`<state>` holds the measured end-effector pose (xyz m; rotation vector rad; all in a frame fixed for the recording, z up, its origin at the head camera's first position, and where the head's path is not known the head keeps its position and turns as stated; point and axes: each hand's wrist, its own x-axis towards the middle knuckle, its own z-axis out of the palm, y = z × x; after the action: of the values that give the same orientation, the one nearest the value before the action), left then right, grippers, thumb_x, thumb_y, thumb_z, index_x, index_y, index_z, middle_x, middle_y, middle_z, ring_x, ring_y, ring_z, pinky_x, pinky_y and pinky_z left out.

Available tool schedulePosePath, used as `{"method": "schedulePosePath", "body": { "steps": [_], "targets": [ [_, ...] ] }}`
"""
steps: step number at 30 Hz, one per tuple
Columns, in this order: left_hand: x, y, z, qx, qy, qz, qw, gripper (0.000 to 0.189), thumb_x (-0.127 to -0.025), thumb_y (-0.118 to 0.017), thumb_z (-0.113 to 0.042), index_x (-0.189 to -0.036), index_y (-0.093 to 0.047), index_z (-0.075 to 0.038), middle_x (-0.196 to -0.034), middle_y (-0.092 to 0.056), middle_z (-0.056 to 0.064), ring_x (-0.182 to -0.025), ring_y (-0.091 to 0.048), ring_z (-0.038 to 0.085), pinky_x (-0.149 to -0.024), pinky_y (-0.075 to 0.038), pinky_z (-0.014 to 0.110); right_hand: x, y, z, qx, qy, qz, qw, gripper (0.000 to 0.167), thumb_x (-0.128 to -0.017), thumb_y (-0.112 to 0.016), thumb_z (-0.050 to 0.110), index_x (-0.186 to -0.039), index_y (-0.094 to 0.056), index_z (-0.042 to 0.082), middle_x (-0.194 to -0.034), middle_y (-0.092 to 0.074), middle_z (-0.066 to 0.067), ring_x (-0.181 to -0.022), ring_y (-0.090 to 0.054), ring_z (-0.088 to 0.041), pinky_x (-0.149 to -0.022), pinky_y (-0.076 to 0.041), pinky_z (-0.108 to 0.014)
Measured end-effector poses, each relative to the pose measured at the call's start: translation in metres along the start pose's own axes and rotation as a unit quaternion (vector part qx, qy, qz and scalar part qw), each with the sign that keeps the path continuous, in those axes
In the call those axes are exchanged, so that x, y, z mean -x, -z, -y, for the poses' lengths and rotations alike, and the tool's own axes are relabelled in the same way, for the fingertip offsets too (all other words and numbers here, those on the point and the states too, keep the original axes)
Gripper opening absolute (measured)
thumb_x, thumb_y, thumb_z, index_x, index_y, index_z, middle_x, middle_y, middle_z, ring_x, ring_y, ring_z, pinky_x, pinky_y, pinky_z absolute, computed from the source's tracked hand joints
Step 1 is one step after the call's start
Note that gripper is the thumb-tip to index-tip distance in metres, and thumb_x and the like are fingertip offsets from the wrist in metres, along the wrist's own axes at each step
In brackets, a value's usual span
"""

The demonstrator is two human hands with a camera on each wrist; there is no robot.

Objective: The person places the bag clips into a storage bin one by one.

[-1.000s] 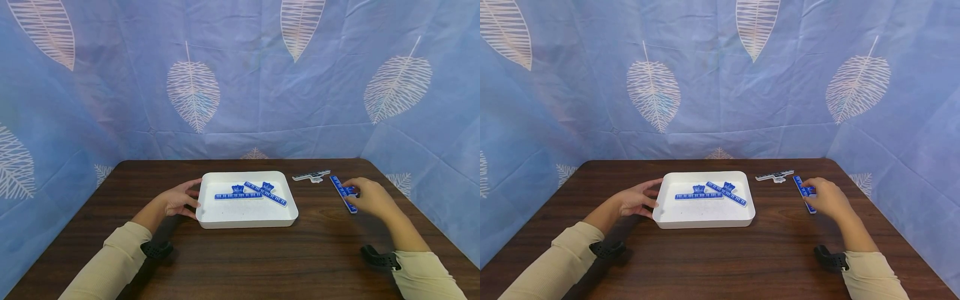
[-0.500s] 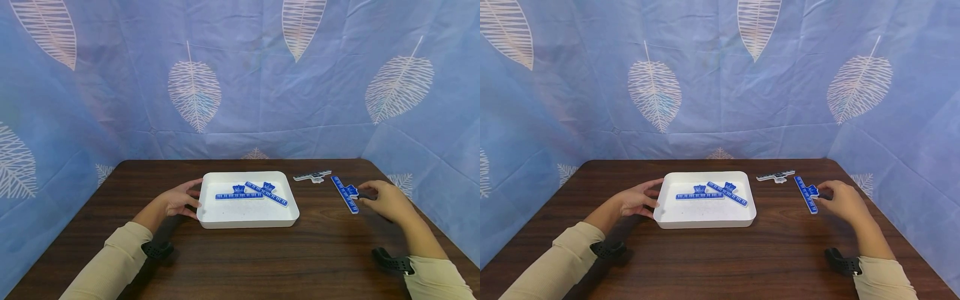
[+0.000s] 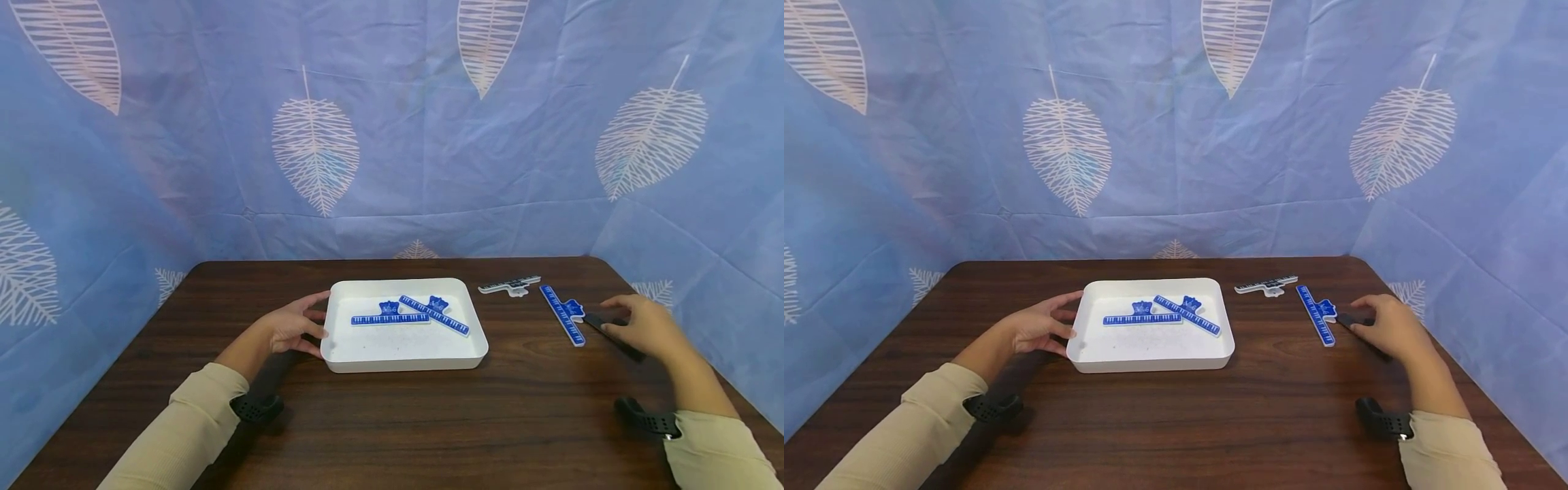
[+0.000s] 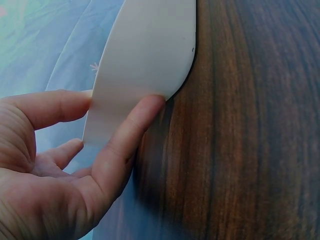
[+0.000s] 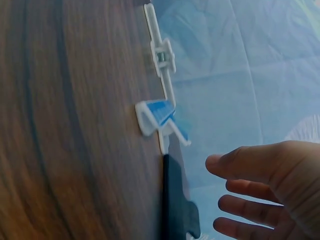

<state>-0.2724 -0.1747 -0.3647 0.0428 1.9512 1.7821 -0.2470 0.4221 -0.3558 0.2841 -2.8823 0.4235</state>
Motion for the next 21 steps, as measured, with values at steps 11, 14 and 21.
{"method": "schedulePosePath", "body": {
  "steps": [11,14,21],
  "targets": [
    [0.002,0.0,-0.001,-0.008,0.008,-0.002,0.9999,0.094,-0.084,-0.06,0.017,-0.158,-0.013,-0.018,-0.149,-0.026,0.028,-0.115,-0.051,0.046,-0.076,-0.057,0.055,-0.003,-0.009,-0.021,0.006,-0.016,0.023,0.9996,0.045,-0.077,-0.077,0.012,-0.11,-0.061,-0.015,-0.106,-0.059,-0.038,-0.094,-0.054,-0.056,-0.072,-0.046,-0.065],
    [0.003,0.001,-0.002,-0.006,0.008,-0.002,0.9999,0.094,-0.084,-0.06,0.017,-0.158,-0.013,-0.018,-0.149,-0.025,0.028,-0.116,-0.05,0.046,-0.076,-0.057,0.054,-0.005,-0.013,-0.022,0.009,-0.022,0.039,0.999,0.05,-0.076,-0.077,0.012,-0.115,-0.059,-0.014,-0.11,-0.057,-0.039,-0.095,-0.054,-0.057,-0.072,-0.046,-0.066],
    [0.002,-0.001,-0.003,-0.006,0.01,0.001,0.9999,0.094,-0.084,-0.06,0.016,-0.158,-0.013,-0.019,-0.15,-0.025,0.028,-0.117,-0.049,0.047,-0.077,-0.057,0.055,-0.007,-0.015,-0.024,0.011,-0.028,0.059,0.9978,0.051,-0.077,-0.075,0.01,-0.121,-0.058,-0.012,-0.117,-0.053,-0.042,-0.102,-0.049,-0.06,-0.079,-0.043,-0.07]
  ]
}}
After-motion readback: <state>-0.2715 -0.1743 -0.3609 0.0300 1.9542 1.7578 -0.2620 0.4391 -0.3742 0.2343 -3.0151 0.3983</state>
